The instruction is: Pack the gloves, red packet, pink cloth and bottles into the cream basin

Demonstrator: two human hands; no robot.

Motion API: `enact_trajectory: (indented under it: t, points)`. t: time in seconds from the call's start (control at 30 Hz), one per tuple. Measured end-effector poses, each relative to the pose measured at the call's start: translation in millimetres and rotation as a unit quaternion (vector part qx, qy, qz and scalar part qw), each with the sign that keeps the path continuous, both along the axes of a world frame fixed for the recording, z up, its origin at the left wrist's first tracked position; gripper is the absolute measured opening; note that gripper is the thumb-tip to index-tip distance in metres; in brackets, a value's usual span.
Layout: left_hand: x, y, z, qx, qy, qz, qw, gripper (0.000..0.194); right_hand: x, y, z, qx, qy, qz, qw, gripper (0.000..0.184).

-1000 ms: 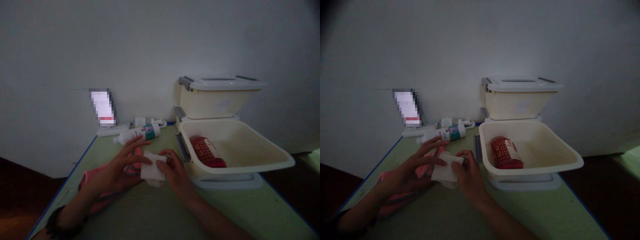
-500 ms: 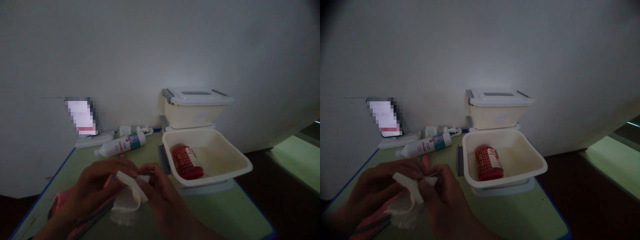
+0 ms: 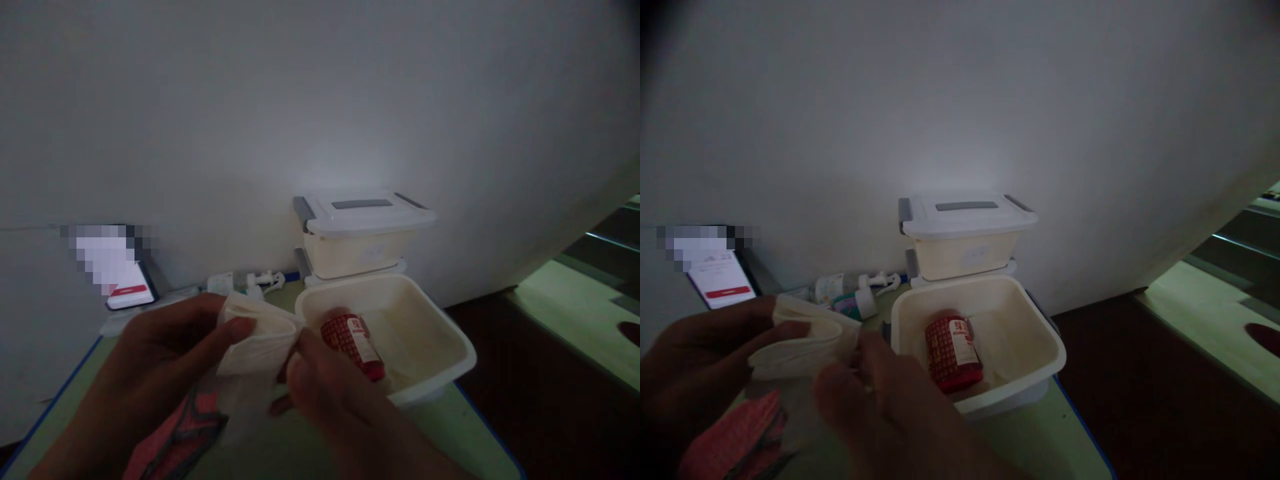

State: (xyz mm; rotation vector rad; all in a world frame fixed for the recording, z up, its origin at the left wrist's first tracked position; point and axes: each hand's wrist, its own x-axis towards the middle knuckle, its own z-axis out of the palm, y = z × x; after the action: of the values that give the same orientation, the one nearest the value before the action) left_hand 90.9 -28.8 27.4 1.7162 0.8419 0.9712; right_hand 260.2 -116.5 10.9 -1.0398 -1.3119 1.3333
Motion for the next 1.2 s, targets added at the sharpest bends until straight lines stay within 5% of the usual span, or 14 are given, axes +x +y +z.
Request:
enact_trajectory:
  t: [0.23, 0.4, 0.57, 0.93, 1.03, 1.1, 1.2]
  points:
    - [42, 14, 9.1, 0.031, -0.026, -0.008, 0.999, 0.008, 62, 35, 39.5, 0.076, -0.195, -0.043, 0.977, 0.02]
    - [78, 30, 6.0, 0.03, -0.044, -0.052, 0.997, 0.01, 94, 55, 42.0, 0.102, -0.117, -0.042, 0.987, 0.018]
    - [100, 35, -0.4, 0.016, -0.03, -0.067, 0.997, 0.014, 111, 61, 41.2, 0.101, -0.117, -0.119, 0.981, 0.009]
    - [122, 38, -8.9, 0.039, 0.061, -0.213, 0.974, 0.024, 147, 47, 40.6, 0.03, -0.105, -0.162, 0.981, 0.013]
    - [123, 36, -7.4, 0.07, 0.114, -0.211, 0.968, 0.029, 161, 39, 42.7, 0.046, -0.124, -0.196, 0.972, 0.015]
    - [124, 32, -6.3, 0.109, 0.195, -0.214, 0.951, 0.028, 171, 34, 45.4, 0.074, -0.127, -0.226, 0.963, 0.013]
    - [128, 26, -8.4, 0.194, 0.314, -0.295, 0.881, 0.021, 184, 26, 48.1, 0.093, -0.118, -0.262, 0.953, 0.011]
